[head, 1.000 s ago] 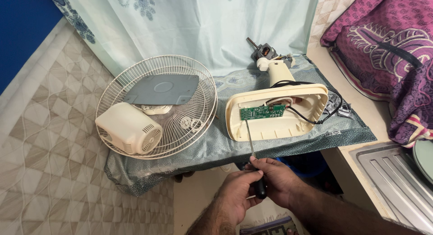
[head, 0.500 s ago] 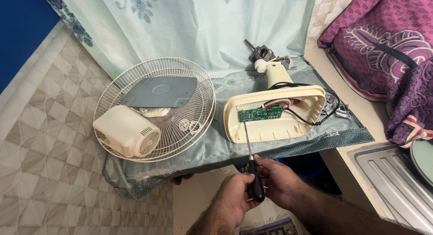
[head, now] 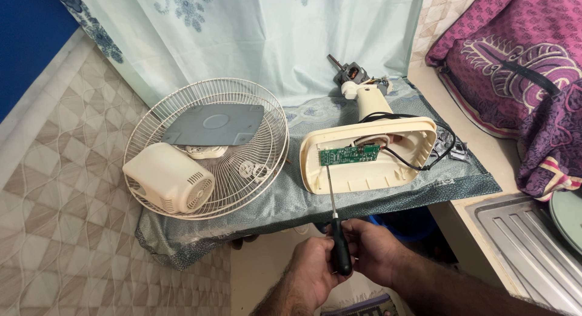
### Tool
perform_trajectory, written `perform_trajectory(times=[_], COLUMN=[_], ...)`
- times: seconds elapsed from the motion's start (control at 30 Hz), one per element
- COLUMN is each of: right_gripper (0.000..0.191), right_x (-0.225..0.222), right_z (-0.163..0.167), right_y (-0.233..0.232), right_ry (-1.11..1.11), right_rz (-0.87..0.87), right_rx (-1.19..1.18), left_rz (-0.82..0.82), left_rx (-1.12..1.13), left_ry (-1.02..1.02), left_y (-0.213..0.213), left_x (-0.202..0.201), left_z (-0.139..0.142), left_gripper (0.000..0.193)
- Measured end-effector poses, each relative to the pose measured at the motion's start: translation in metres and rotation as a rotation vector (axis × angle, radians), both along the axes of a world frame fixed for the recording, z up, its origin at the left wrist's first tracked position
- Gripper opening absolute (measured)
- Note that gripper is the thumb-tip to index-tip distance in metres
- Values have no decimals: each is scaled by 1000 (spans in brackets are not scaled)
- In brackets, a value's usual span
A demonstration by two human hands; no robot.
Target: The person services an electric table fan. They use a screwdriver to unscrew the fan housing, remove the circuit board, disconnect and reposition wires, handle small screws and components, and reseat the circuit board inside the housing.
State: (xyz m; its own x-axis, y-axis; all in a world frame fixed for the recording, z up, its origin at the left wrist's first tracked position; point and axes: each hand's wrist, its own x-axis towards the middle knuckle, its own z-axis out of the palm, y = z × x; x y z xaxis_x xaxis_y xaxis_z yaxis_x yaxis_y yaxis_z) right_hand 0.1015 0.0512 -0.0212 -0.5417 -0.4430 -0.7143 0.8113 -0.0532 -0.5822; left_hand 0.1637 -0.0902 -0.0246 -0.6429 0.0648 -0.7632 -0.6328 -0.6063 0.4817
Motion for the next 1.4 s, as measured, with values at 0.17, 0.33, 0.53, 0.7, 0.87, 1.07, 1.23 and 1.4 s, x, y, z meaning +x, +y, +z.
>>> perform_trajectory(times=[0.17, 0.33, 0.53, 0.7, 0.87, 1.07, 1.23, 1.4], right_gripper=[28, 24, 21, 22, 30, 46, 47, 38], right_x=[1, 3, 1, 1, 2, 6, 4, 1], right_z=[-1, -2, 3, 8, 14, 21, 7, -20], right_y=[-3, -5, -7, -7, -7, -6, -3, 4], right_ry=[-10, 25, 27, 7, 3, -91, -102, -77], right_rz=[-50, -98, -108, -108, -102, -122, -59, -41], right_rx=[-38, -23, -29, -37, -3, -2, -72, -199], left_rz=[-3, 34, -81, -90, -54, -31, -32, -30], left_rx=[49, 74, -50, -131, -117, -97, -36, -9], left_ry=[37, 3, 67, 96, 113, 92, 62, 54], left_y=[1, 3, 0, 3, 3, 2, 2, 1], left_x=[-2, -3, -1, 0, 1, 3, 1, 0], left_z=[3, 7, 14, 17, 18, 19, 15, 12], left_gripper=[35, 41, 29, 19, 22, 25, 30, 33])
